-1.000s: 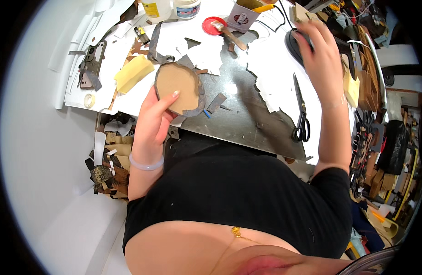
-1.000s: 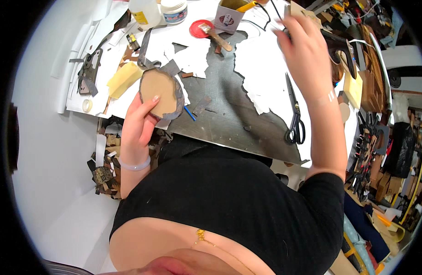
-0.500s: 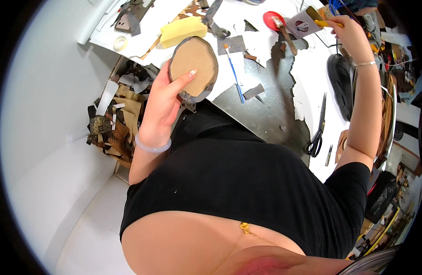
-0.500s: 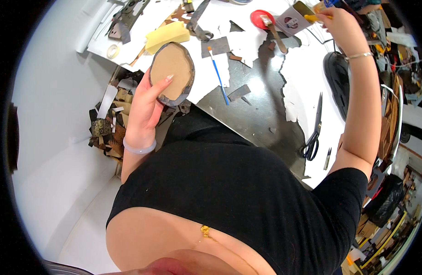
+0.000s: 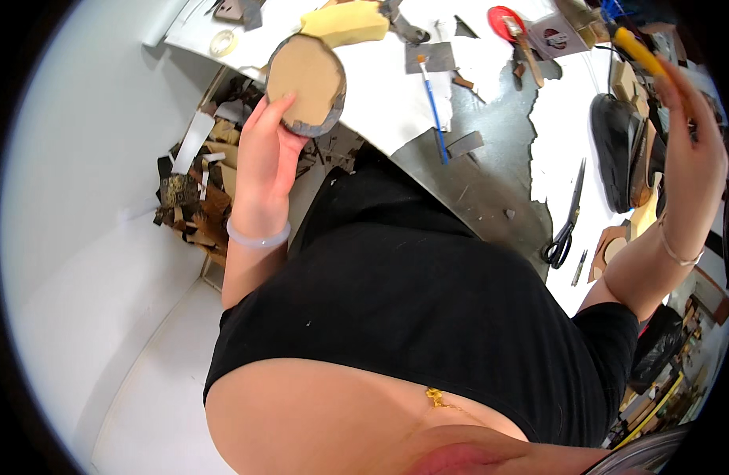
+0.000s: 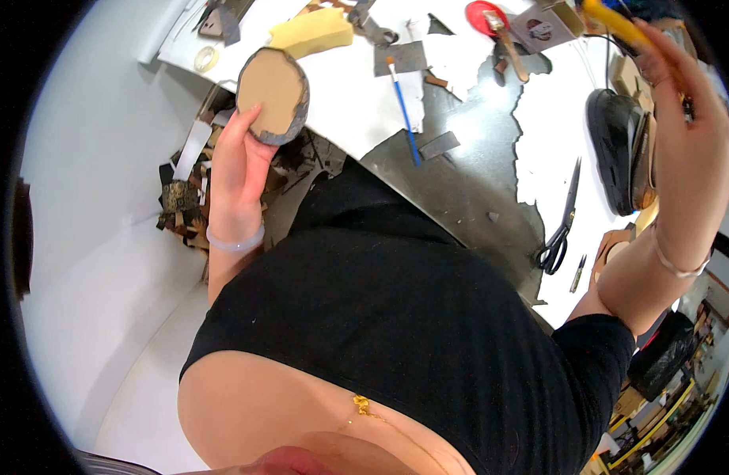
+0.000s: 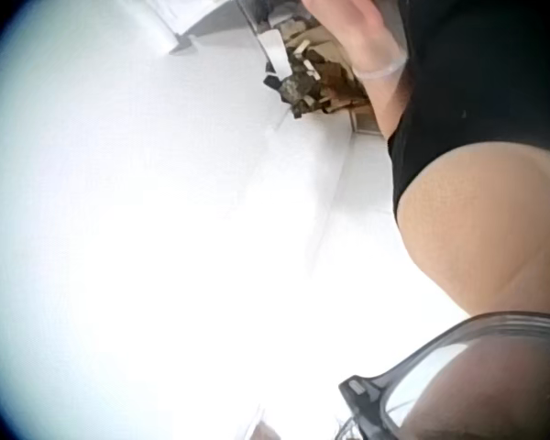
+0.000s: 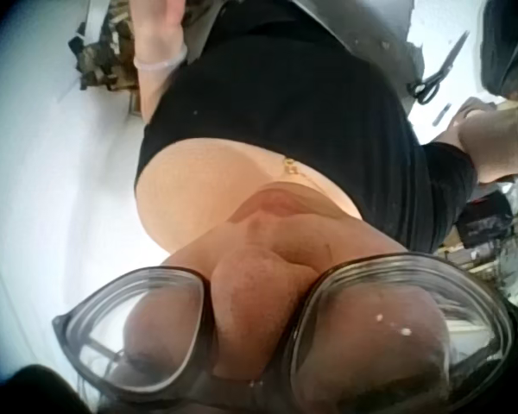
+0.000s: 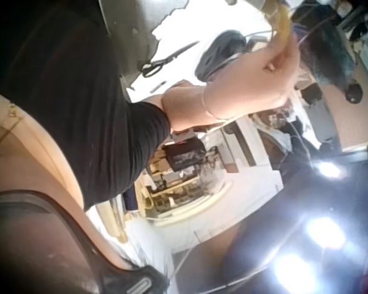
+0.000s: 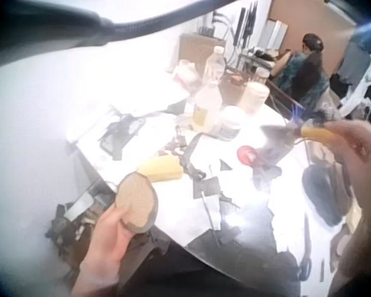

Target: The person uses a heated tool to shape the edges of a circular shoe part, then trims the edges with scissors. They repeat this process and finally use an iron to press the shaped part.

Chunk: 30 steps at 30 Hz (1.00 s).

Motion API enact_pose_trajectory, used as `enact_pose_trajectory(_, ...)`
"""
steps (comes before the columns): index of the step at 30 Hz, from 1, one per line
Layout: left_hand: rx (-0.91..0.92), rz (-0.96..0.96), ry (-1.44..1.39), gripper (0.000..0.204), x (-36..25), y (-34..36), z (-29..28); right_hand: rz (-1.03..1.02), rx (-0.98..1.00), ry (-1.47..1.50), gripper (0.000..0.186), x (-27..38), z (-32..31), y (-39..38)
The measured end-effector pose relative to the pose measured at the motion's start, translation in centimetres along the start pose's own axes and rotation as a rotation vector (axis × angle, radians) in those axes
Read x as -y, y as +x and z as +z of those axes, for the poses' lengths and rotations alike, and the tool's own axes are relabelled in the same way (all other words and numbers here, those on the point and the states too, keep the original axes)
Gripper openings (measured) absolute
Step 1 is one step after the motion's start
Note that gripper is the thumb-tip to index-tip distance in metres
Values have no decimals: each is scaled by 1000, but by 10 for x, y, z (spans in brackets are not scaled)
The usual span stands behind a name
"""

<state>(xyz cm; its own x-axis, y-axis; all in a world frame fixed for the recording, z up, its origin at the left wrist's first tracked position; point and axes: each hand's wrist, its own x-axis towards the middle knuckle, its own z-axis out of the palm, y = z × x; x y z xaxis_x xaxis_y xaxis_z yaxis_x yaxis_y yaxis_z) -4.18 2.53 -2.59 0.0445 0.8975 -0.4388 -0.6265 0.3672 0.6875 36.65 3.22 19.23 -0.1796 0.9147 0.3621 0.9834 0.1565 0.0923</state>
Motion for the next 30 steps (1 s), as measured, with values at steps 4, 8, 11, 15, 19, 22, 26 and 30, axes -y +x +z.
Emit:
enact_pose_trajectory(4, -24, 28, -61, 40, 0, -6, -20, -268, 97, 427, 28, 71, 62, -13)
enact_pose_trajectory(8, 30, 23, -74, 41, -3, -9, -20, -292, 209, 589, 27, 101, 112, -24)
enact_pose_trajectory(11, 66, 67, 68, 37, -6, -16, -13, -241, 260, 627, 27, 101, 134, -28)
enact_pose_trajectory(15, 124, 102, 148, 36, -8, -21, -11, -256, 269, 651, 24, 102, 141, -27)
enact_pose_trajectory(19, 168, 75, 54, 35, -14, -21, -4, -256, 343, 612, 26, 107, 140, -25)
enact_pose_trajectory(22, 166, 59, 41, 36, -15, -20, 1, -257, 404, 559, 26, 118, 136, -21)
enact_pose_trajectory(26, 239, 27, -47, 36, -18, -21, 6, -328, 428, 525, 22, 127, 141, -16)
enact_pose_trajectory(30, 218, 61, -22, 33, -18, -26, 4, -327, 479, 535, 20, 128, 140, -14)
